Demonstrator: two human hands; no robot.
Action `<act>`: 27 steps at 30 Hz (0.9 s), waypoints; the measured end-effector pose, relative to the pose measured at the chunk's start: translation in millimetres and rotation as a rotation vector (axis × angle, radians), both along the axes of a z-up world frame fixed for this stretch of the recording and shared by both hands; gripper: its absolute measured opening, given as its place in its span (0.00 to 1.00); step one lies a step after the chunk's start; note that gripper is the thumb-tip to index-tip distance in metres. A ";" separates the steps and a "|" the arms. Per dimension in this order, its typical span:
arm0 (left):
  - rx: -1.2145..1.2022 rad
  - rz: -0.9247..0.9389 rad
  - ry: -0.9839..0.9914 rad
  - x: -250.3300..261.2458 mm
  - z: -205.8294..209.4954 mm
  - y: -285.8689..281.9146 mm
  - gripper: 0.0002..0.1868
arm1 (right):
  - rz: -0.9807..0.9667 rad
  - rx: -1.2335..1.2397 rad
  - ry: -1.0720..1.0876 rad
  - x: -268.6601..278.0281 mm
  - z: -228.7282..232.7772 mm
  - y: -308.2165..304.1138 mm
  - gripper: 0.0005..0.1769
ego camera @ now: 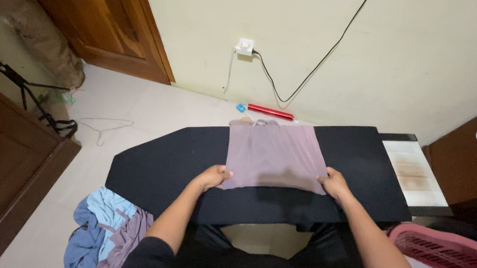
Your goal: The person folds several garments one by one on a black table and places each folded item into a pink laundry basket. The person handles a light purple shirt, a mauve top, a lavender top, and a light blue shirt, smoothing and folding each before stacking them in the basket.
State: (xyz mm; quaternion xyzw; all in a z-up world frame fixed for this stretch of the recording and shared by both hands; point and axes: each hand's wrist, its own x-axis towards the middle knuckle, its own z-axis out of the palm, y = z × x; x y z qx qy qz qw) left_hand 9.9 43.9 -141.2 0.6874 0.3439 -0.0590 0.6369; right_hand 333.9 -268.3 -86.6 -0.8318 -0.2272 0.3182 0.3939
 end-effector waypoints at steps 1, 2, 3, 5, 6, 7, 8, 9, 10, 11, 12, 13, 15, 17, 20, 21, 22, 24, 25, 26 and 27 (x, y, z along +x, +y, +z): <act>0.083 -0.012 0.003 -6.8 -2.6 -5.8 0.19 | -0.020 -0.031 0.012 -3.9 0.3 -8.7 0.19; 0.167 -0.024 0.008 -16.3 -5.1 -11.4 0.18 | -0.040 -0.062 0.026 -7.2 0.7 -16.3 0.19; 0.251 -0.036 0.013 -25.5 -7.3 -17.6 0.18 | -0.024 -0.051 0.048 -11.1 0.8 -24.7 0.19; 0.176 -0.027 -0.055 -46.6 -11.0 -32.2 0.18 | 0.010 -0.028 0.091 -21.9 0.4 -44.7 0.20; 0.136 -0.022 -0.088 -55.3 -12.2 -40.9 0.18 | 0.019 -0.019 0.130 -27.6 -1.1 -54.9 0.20; 0.137 -0.034 -0.059 -63.2 -12.3 -49.5 0.17 | 0.027 -0.011 0.170 -33.3 -3.1 -65.4 0.20; 0.139 -0.045 -0.031 -72.8 -11.1 -58.6 0.17 | 0.036 -0.001 0.209 -38.7 -5.3 -74.7 0.20; 0.140 -0.057 -0.003 -81.7 -8.5 -66.7 0.17 | 0.044 0.019 0.248 -43.6 -7.3 -84.1 0.20; 0.106 -0.058 0.010 -89.5 -5.1 -74.5 0.18 | 0.051 0.040 0.286 -48.1 -9.1 -93.4 0.21; 0.072 -0.059 0.023 -97.5 -0.6 -83.0 0.18 | 0.057 0.060 0.324 -52.8 -10.9 -100.1 0.21; 0.040 -0.061 0.036 -102.0 5.7 -89.7 0.19 | 0.036 0.071 0.332 -57.6 -12.0 -104.8 0.22; 0.116 -0.049 0.012 -103.7 13.1 -95.4 0.19 | 0.016 0.082 0.340 -62.3 -11.8 -108.6 0.22; 0.267 -0.022 -0.034 -106.8 30.2 -105.4 0.21 | -0.016 0.077 0.298 -70.0 -8.1 -110.0 0.23; 0.326 0.077 -0.052 -107.9 48.0 -118.3 0.30 | -0.039 0.049 0.196 -77.9 -1.0 -109.4 0.24; 0.401 0.079 -0.018 -106.2 72.5 -127.9 0.31 | -0.123 -0.076 0.078 -82.8 12.8 -103.9 0.34; 0.424 0.054 0.003 -106.9 78.6 -130.6 0.29 | -0.110 -0.037 0.071 -84.3 16.2 -103.2 0.40; 0.420 0.007 -0.119 -106.0 83.7 -131.7 0.23 | -0.097 0.002 0.064 -84.5 19.0 -102.8 0.45; 0.404 -0.087 -0.364 -105.1 91.0 -132.5 0.15 | -0.049 0.025 0.059 -86.6 22.4 -105.2 0.52; 0.362 -0.190 -0.334 -107.9 93.8 -133.6 0.15 | -0.012 0.009 0.062 -89.1 24.0 -108.4 0.54; 0.319 -0.291 -0.302 -110.5 97.2 -133.4 0.15 | 0.025 -0.007 0.065 -91.9 26.1 -111.3 0.56; 0.276 -0.393 -0.271 -114.3 100.7 -135.1 0.17 | 0.080 0.015 0.059 -96.3 29.4 -116.6 0.57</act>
